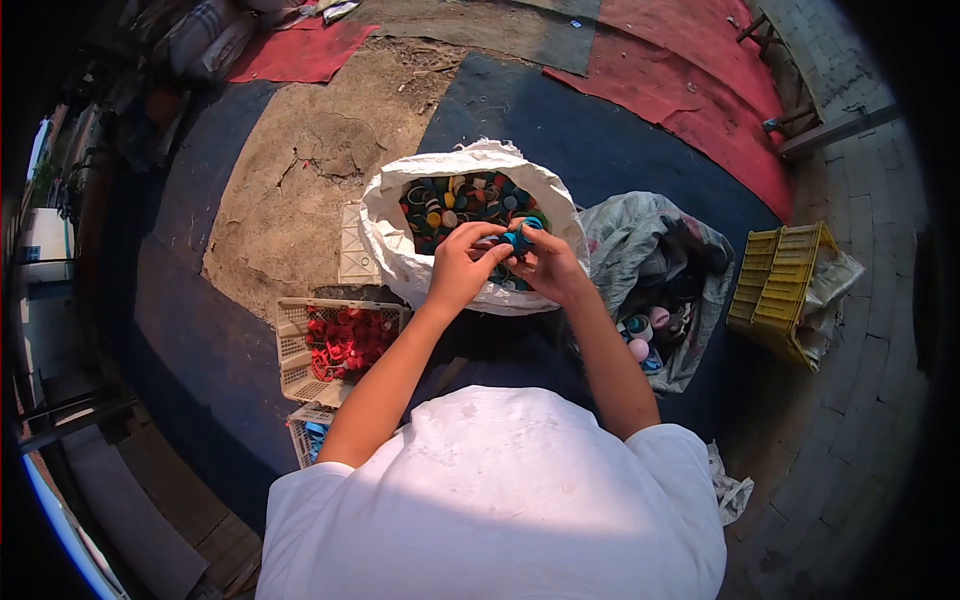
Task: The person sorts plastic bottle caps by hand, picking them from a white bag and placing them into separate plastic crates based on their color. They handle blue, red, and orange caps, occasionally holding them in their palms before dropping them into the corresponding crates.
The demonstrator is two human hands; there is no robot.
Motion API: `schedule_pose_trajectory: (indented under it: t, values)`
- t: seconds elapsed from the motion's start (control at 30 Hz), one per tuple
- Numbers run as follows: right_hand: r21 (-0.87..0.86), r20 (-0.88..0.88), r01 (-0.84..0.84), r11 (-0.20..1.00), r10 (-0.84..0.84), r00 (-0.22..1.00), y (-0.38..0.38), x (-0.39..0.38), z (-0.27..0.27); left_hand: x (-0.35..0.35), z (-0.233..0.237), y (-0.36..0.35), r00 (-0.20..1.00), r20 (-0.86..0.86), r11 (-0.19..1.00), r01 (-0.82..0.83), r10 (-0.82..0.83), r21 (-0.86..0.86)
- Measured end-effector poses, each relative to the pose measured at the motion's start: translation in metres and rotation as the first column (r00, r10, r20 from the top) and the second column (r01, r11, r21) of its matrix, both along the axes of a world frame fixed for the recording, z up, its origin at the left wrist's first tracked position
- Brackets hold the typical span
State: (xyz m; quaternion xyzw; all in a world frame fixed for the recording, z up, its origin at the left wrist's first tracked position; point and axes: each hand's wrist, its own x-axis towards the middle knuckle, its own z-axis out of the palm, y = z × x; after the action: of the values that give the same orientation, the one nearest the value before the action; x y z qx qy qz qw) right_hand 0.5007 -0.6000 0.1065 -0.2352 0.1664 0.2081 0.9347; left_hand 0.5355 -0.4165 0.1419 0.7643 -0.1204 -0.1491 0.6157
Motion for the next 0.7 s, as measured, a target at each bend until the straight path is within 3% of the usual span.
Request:
schedule_pose_trajectory:
  t: [0.3,0.4,0.5,0.7]
  values:
    - [-0.106,-0.113,0.049,0.993,-0.061,0.992,0.012,-0.001,-0.006,0.005,-0.018,0.001,0.995,0.075,0.992,-0.067,0.059,0.103]
    - [-0.085,-0.149,0.102,0.991,-0.114,0.982,0.016,0.001,-0.005,0.007,-0.018,0.002,0.990,0.092,0.986,-0.119,0.109,0.116]
    - [0.063,-0.042,0.108,0.992,-0.105,0.994,0.010,0.002,-0.020,0.010,-0.019,0.003,0.985,0.058,0.982,-0.165,0.160,0.095]
    - [0.056,-0.051,0.126,0.990,-0.123,0.991,0.007,-0.001,-0.006,0.014,-0.019,0.003,0.984,0.046,0.977,-0.175,0.170,0.121]
